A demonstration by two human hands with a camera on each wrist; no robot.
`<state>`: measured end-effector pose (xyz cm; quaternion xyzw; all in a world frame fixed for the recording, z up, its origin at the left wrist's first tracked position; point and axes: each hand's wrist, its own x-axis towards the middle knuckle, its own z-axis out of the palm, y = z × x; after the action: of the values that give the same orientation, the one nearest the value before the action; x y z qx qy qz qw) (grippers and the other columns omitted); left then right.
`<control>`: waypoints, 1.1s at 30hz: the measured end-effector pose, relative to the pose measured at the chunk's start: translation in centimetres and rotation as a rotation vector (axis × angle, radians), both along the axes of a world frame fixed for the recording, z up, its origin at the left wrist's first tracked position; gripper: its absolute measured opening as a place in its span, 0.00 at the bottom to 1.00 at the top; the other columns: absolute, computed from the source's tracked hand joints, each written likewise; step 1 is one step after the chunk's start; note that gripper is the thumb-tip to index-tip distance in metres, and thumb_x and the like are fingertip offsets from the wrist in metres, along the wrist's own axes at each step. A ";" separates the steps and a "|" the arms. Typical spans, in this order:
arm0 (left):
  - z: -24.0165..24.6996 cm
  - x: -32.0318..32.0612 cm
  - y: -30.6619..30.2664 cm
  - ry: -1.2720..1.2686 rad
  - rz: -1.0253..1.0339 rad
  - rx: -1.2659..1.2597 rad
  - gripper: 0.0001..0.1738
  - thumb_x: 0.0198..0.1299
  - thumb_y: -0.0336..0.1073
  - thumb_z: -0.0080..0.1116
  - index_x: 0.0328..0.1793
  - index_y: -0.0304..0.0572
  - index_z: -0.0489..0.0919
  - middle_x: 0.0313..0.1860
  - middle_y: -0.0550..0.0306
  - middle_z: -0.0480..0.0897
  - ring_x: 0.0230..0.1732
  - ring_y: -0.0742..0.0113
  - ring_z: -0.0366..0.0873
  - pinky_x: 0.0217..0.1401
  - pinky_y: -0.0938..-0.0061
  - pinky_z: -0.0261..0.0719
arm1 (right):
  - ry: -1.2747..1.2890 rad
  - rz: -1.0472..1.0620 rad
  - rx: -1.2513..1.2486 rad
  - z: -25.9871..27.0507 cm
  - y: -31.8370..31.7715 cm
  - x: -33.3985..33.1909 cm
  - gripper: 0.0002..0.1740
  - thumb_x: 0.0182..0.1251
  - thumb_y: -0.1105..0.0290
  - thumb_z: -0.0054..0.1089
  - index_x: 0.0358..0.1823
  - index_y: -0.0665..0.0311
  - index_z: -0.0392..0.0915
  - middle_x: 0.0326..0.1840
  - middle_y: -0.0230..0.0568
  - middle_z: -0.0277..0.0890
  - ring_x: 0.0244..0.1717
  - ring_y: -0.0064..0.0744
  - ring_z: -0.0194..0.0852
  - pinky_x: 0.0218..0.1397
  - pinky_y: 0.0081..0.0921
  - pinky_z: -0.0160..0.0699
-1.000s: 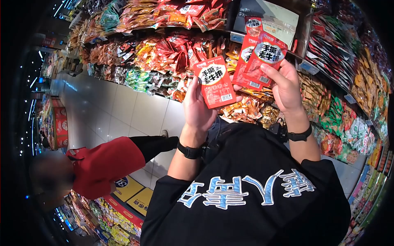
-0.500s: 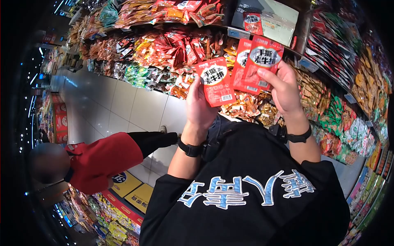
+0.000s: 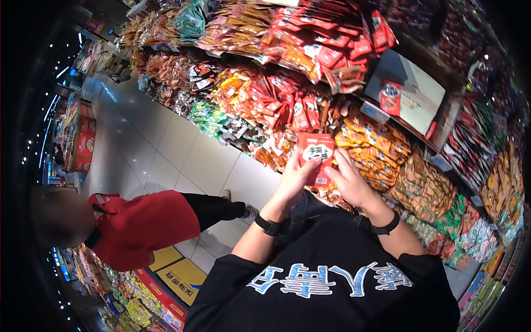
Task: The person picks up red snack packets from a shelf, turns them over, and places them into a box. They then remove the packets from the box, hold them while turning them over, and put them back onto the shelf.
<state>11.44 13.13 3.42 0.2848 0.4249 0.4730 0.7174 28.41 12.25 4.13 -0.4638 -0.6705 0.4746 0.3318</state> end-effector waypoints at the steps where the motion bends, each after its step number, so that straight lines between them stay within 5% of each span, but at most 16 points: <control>1: -0.7 -1.8 1.5 0.096 0.009 -0.016 0.19 0.64 0.31 0.59 0.59 0.40 0.69 0.47 0.58 0.80 0.44 0.74 0.80 0.48 0.76 0.80 | 0.018 -0.088 -0.046 -1.1 0.3 -1.1 0.31 0.72 0.65 0.51 0.71 0.74 0.57 0.70 0.58 0.57 0.73 0.49 0.55 0.75 0.36 0.52; 6: -6.7 -11.4 10.6 0.348 0.322 0.099 0.16 0.59 0.28 0.60 0.52 0.38 0.72 0.39 0.57 0.82 0.39 0.72 0.80 0.44 0.76 0.78 | -0.044 -0.119 -0.084 -1.1 3.7 -2.9 0.31 0.69 0.65 0.57 0.70 0.70 0.61 0.70 0.53 0.61 0.69 0.42 0.63 0.65 0.32 0.68; 10: -6.5 -15.1 18.6 0.610 0.366 0.095 0.22 0.56 0.32 0.63 0.57 0.33 0.72 0.51 0.48 0.80 0.49 0.63 0.80 0.53 0.69 0.77 | -0.080 -0.270 -0.138 -2.1 4.4 -2.4 0.30 0.69 0.66 0.58 0.69 0.69 0.64 0.68 0.53 0.66 0.68 0.44 0.66 0.65 0.35 0.70; 12: -7.6 -14.9 22.9 0.806 0.428 0.189 0.19 0.58 0.31 0.62 0.54 0.34 0.72 0.46 0.51 0.82 0.44 0.66 0.79 0.49 0.71 0.77 | -0.076 -0.370 -0.199 -2.0 3.9 -2.0 0.29 0.69 0.67 0.58 0.68 0.69 0.64 0.67 0.52 0.67 0.69 0.43 0.66 0.65 0.35 0.70; 15: -7.8 -12.7 27.4 0.915 0.258 0.225 0.38 0.56 0.40 0.65 0.67 0.26 0.62 0.58 0.34 0.76 0.60 0.47 0.75 0.63 0.63 0.72 | -0.122 -0.491 -0.215 -2.7 2.8 -1.4 0.28 0.69 0.67 0.58 0.68 0.68 0.65 0.67 0.51 0.69 0.69 0.43 0.66 0.65 0.35 0.70; 16: -6.6 -12.0 27.8 0.838 0.108 0.246 0.41 0.57 0.44 0.64 0.69 0.26 0.61 0.62 0.29 0.72 0.65 0.42 0.71 0.67 0.60 0.68 | -0.121 -0.523 -0.221 -3.0 2.3 -1.2 0.28 0.69 0.67 0.58 0.68 0.68 0.64 0.66 0.51 0.69 0.69 0.43 0.67 0.65 0.35 0.70; 19: -7.9 -10.2 28.7 1.126 0.020 0.174 0.40 0.59 0.52 0.60 0.67 0.26 0.64 0.63 0.23 0.68 0.68 0.34 0.64 0.70 0.53 0.63 | -0.170 -0.628 -0.235 -4.3 0.9 -0.1 0.28 0.70 0.68 0.57 0.69 0.67 0.64 0.66 0.51 0.70 0.67 0.42 0.69 0.63 0.32 0.71; 22: -8.8 -11.5 29.1 1.049 -0.175 0.222 0.34 0.61 0.51 0.58 0.61 0.27 0.72 0.60 0.26 0.69 0.64 0.36 0.68 0.68 0.54 0.65 | -0.039 -0.755 -0.269 -4.6 -0.4 1.7 0.27 0.69 0.70 0.57 0.68 0.67 0.64 0.66 0.50 0.70 0.65 0.40 0.71 0.61 0.31 0.72; 25: -16.1 -13.9 31.5 1.001 -0.071 0.229 0.34 0.61 0.52 0.57 0.60 0.26 0.73 0.58 0.25 0.71 0.62 0.37 0.69 0.67 0.54 0.66 | -0.070 -0.769 -0.049 -2.5 -0.6 5.1 0.22 0.70 0.72 0.57 0.63 0.70 0.69 0.59 0.46 0.76 0.57 0.33 0.77 0.58 0.28 0.75; 28: -14.0 -15.6 30.8 1.010 -0.168 0.249 0.38 0.60 0.53 0.57 0.66 0.26 0.70 0.58 0.25 0.73 0.67 0.36 0.65 0.72 0.56 0.61 | -0.095 -0.827 0.016 2.5 1.3 8.4 0.17 0.72 0.71 0.55 0.58 0.71 0.73 0.54 0.44 0.79 0.53 0.30 0.79 0.57 0.25 0.75; 30: -15.1 -15.7 30.0 1.088 -0.058 0.271 0.41 0.61 0.54 0.56 0.70 0.28 0.66 0.65 0.25 0.67 0.73 0.37 0.57 0.76 0.59 0.54 | -0.189 -0.838 0.048 5.2 3.7 10.7 0.16 0.72 0.72 0.54 0.57 0.71 0.74 0.51 0.42 0.80 0.52 0.28 0.79 0.56 0.23 0.76; 33: -8.8 -13.6 25.7 1.169 0.005 0.277 0.41 0.60 0.53 0.59 0.72 0.29 0.64 0.67 0.29 0.62 0.72 0.39 0.56 0.74 0.58 0.54 | -0.490 -0.850 -0.024 6.7 9.0 12.6 0.17 0.67 0.63 0.60 0.50 0.68 0.79 0.45 0.47 0.83 0.50 0.34 0.82 0.54 0.27 0.78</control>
<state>-2.12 38.88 -5.43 0.5877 0.6839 0.2906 0.3199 41.05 21.28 10.80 -0.7982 -0.4746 0.1820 0.3233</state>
